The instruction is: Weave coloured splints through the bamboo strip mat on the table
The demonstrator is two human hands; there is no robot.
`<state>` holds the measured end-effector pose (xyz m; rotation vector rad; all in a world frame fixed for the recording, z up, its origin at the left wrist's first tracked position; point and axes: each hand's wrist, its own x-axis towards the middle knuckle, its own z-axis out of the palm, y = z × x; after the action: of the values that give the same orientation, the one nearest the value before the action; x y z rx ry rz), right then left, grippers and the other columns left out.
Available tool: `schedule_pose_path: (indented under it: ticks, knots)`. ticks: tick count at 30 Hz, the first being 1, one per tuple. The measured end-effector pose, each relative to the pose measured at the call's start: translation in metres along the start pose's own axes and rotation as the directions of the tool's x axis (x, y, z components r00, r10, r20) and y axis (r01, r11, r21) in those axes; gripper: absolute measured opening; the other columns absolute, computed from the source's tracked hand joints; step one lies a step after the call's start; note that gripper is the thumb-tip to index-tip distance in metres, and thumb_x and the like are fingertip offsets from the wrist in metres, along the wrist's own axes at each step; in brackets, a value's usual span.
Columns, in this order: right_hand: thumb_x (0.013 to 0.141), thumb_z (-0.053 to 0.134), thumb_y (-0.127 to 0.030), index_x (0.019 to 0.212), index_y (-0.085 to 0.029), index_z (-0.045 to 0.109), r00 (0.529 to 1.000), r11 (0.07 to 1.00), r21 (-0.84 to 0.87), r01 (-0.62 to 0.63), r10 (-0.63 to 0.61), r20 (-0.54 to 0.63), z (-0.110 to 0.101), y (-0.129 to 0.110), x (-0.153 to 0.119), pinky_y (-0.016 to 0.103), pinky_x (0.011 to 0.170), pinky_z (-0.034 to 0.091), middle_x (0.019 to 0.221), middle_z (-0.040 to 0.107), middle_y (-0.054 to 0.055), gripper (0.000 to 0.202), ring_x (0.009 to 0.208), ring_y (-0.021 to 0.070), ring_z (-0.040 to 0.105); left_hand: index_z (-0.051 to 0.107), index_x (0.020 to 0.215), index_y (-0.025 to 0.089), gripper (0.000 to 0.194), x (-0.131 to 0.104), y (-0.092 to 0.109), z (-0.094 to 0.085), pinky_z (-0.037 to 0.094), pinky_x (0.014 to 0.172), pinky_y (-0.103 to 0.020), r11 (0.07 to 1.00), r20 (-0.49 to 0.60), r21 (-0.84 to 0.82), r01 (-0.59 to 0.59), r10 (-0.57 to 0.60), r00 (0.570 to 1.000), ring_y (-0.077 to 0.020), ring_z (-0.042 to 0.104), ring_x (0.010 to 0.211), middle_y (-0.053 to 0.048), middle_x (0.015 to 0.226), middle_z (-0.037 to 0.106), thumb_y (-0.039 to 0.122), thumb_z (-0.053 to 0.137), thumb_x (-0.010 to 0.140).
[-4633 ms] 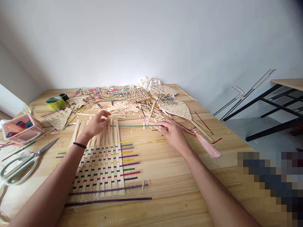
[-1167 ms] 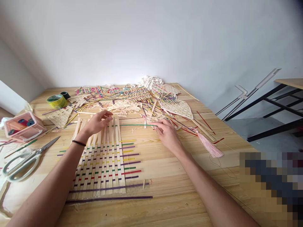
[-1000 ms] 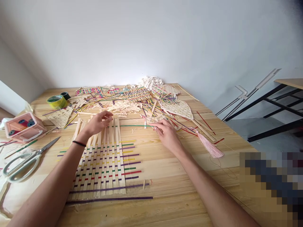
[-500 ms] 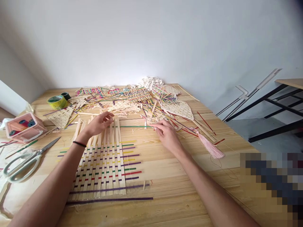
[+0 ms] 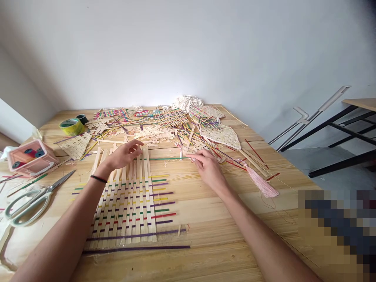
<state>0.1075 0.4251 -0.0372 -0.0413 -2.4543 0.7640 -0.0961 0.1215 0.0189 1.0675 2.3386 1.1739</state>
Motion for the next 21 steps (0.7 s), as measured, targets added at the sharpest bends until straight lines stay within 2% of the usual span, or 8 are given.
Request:
schedule_pose_path:
  ticks: [12,21]
  knots:
    - [0.097,0.05,-0.008,0.116,-0.026,0.082,1.0,1.0,0.026,0.008,-0.008,-0.005,0.0034,0.0025,0.0,0.04,0.088,0.053,0.098,0.066,0.008,0.041,0.097,0.0263,0.063,0.065,0.125,0.021,0.058,-0.0017,0.005,-0.0008,0.055,0.071,-0.036,0.998,0.042,0.026,0.054,-0.055,0.998,-0.0244,0.067,0.084,-0.007,0.094,0.07,0.065,0.062,0.087]
    - [0.095,0.05,-0.006,0.116,-0.025,0.082,1.0,0.999,0.039,0.024,-0.024,0.001,0.0025,0.0058,-0.0001,0.039,0.087,0.054,0.098,0.066,0.008,0.043,0.094,0.0255,0.062,0.067,0.125,0.021,0.058,-0.0033,0.0064,-0.002,0.055,0.075,-0.037,0.997,0.033,0.065,0.043,-0.045,0.998,-0.0245,0.067,0.089,-0.009,0.102,0.072,0.066,0.06,0.088]
